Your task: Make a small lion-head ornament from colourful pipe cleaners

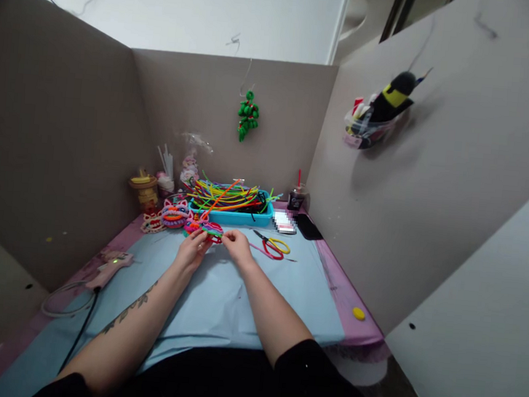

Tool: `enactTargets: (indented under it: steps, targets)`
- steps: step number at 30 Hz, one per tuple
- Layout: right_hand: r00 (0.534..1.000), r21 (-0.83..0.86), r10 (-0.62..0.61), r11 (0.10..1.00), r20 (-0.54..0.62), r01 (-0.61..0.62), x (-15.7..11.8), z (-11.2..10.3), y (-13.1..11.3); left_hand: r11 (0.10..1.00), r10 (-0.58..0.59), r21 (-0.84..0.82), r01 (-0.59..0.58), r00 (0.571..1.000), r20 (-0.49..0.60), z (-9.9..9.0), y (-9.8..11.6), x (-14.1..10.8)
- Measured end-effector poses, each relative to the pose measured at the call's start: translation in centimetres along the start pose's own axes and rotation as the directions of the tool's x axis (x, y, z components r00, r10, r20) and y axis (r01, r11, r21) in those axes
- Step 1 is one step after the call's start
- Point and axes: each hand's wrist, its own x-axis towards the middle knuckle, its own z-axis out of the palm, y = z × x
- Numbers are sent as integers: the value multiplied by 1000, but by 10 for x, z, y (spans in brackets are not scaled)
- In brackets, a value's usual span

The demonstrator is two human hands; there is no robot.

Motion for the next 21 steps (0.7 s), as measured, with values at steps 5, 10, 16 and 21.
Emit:
enactTargets:
  steps: [5, 10, 16, 21]
  targets:
    - [983, 184, 176, 966, 43, -181, -4, 6, -3, 1000, 14, 17, -15, 999, 33, -3, -2, 1]
    - [968, 328, 238, 911, 82, -252, -7, 10, -4, 997, 73, -14, -73, 994, 76, -4, -5, 2]
    - [986, 232, 153, 959, 63, -163, -5, 7, -3, 996, 94, 3, -95, 990, 108, -4, -5, 1]
    - [993, -119, -115, 986, -6, 113, -2, -1, -5, 996, 76, 44, -82, 990, 119, -3, -3, -1]
